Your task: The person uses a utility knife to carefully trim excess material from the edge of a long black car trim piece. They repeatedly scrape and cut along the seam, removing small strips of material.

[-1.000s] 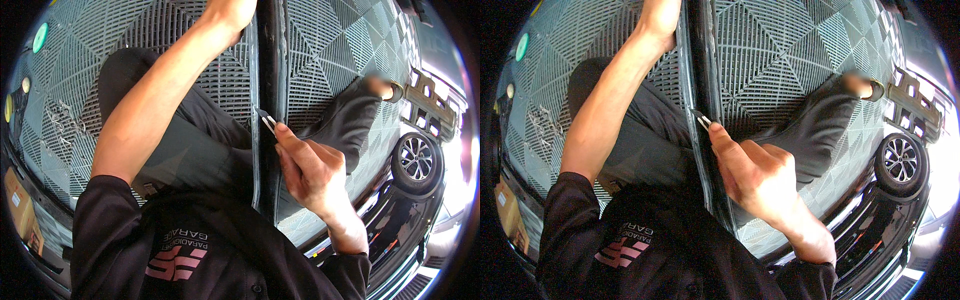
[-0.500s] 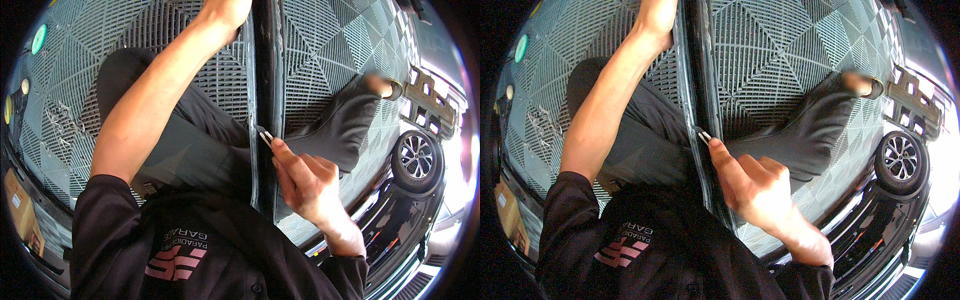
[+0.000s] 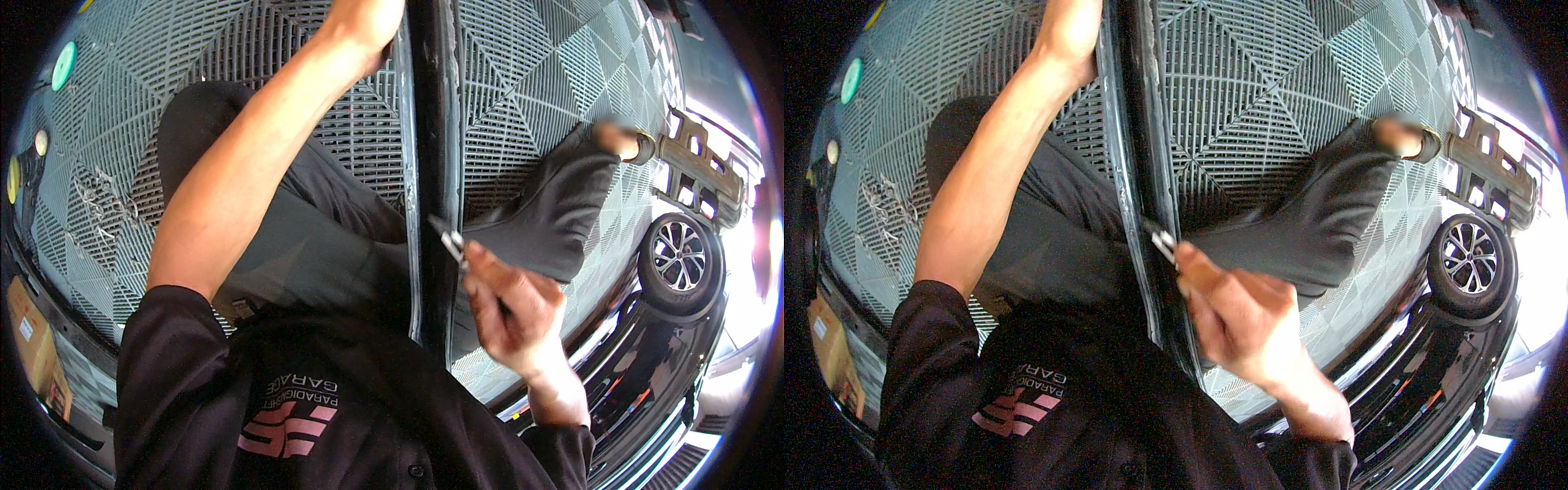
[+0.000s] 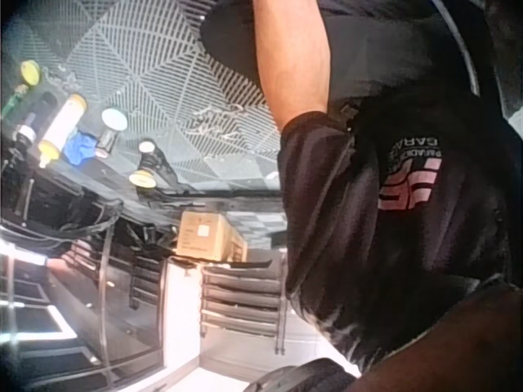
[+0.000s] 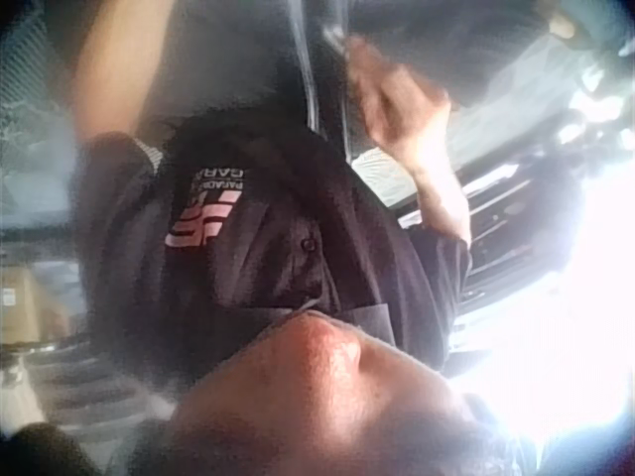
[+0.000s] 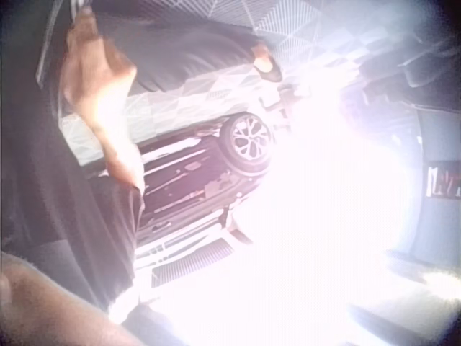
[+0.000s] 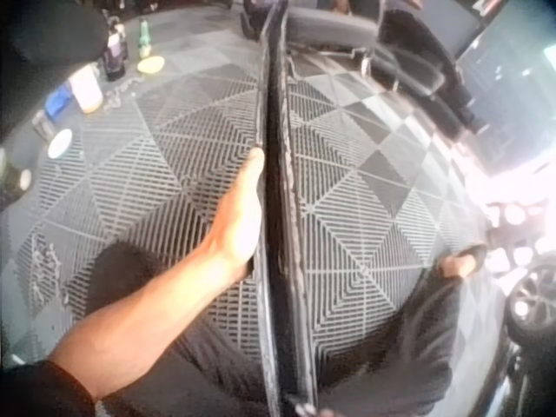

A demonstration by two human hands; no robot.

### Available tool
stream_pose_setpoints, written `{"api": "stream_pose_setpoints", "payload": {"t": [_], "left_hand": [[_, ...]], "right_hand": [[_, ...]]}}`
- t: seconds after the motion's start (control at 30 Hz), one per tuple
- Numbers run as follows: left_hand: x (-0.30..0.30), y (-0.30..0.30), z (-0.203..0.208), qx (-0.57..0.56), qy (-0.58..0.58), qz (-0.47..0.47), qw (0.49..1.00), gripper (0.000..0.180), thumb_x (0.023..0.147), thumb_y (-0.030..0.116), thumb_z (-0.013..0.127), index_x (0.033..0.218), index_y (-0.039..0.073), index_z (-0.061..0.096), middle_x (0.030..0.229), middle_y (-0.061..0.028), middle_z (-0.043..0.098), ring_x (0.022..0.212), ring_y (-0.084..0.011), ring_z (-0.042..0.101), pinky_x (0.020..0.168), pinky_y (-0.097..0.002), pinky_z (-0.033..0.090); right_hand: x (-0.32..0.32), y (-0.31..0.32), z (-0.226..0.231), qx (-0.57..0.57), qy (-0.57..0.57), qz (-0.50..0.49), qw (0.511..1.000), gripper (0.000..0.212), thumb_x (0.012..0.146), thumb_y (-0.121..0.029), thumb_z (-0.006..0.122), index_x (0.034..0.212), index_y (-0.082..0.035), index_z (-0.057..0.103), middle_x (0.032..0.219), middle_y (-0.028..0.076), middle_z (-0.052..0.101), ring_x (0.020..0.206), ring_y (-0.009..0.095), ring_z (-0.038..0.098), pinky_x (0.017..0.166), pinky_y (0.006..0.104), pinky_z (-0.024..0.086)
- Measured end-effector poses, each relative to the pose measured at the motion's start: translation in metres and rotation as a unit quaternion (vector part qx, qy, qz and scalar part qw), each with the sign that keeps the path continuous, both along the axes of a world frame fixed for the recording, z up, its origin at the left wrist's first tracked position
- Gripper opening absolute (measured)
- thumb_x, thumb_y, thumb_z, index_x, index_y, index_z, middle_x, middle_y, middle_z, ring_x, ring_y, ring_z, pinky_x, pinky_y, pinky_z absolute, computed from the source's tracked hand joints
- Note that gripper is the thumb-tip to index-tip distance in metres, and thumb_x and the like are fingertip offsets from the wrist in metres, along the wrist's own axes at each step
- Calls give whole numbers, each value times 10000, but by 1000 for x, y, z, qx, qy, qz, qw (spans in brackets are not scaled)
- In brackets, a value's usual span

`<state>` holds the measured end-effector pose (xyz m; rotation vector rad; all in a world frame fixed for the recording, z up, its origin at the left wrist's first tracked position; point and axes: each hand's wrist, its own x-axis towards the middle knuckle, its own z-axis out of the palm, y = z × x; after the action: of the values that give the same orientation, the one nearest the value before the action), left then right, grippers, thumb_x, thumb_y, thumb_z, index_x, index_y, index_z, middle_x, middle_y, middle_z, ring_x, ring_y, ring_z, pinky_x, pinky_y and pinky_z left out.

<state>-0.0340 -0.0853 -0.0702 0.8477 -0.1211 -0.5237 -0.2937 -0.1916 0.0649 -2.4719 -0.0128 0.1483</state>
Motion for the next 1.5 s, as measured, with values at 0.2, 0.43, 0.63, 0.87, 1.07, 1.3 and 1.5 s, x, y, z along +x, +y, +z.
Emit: {"api": "stream_pose_setpoints", "payload": {"t": [0.2, 0.43, 0.63, 0.87, 1.07, 1.3, 1.5], "left_hand": [[2, -1, -4, -32, 6, 11, 999, 509, 1128, 492, 297, 1113, 86, 602, 864, -14, 595, 721, -122, 586, 670, -276, 532], [1, 1, -4, -17, -7, 5, 1000, 499, 1126, 497, 295, 1066, 95, 586, 855, -21, 577, 699, -125, 570, 612, -269, 520], [1, -1, -5, -21, 3, 17, 1000, 498, 1124, 502, 296, 1048, 100, 580, 840, -25, 576, 681, -128, 570, 595, -275, 517], [-2, 2, 4, 29, 27, 16, 999, 493, 1128, 489, 289, 1026, 106, 582, 847, -22, 577, 685, -124, 565, 602, -274, 519], [-1, 4, 2, 37, 6, 7, 999, 489, 1129, 484, 282, 1007, 113, 578, 837, -15, 577, 666, -116, 560, 583, -268, 516], [-2, 3, 2, 47, 13, 12, 999, 492, 1126, 490, 290, 1011, 112, 582, 825, -12, 572, 665, -118, 564, 582, -268, 519], [1, 1, -4, -14, 38, 13, 999, 506, 1121, 503, 306, 1030, 105, 604, 825, -22, 609, 632, -139, 589, 547, -270, 526]], "right_hand": [[22, 0, -25, -9, -26, 4, 1000, 406, 848, -5, 778, 1243, -47, 698, 641, 82, 609, 481, 247, 582, 485, 361, 475], [22, -1, -29, -44, -25, 26, 998, 428, 839, -23, 787, 1256, -69, 702, 596, 58, 547, 454, 233, 540, 462, 368, 453], [22, -2, -26, -49, -15, 47, 998, 439, 835, -30, 782, 1265, -63, 701, 594, 41, 534, 441, 221, 524, 451, 366, 448], [22, 0, -11, -90, 45, 91, 991, 437, 840, 40, 767, 1263, -32, 685, 622, 66, 593, 479, 222, 568, 492, 346, 459], [13, 1, -7, -106, 55, 104, 987, 459, 822, 35, 784, 1264, -41, 685, 586, 43, 535, 461, 218, 527, 467, 359, 422], [0, 1, -4, -110, 55, 112, 986, 457, 814, 35, 786, 1255, -35, 689, 572, 26, 505, 443, 200, 494, 447, 355, 387], [-12, 0, 4, -71, 69, 106, 989, 420, 810, 31, 785, 1218, -23, 700, 594, 36, 549, 442, 202, 510, 457, 365, 415]]}}
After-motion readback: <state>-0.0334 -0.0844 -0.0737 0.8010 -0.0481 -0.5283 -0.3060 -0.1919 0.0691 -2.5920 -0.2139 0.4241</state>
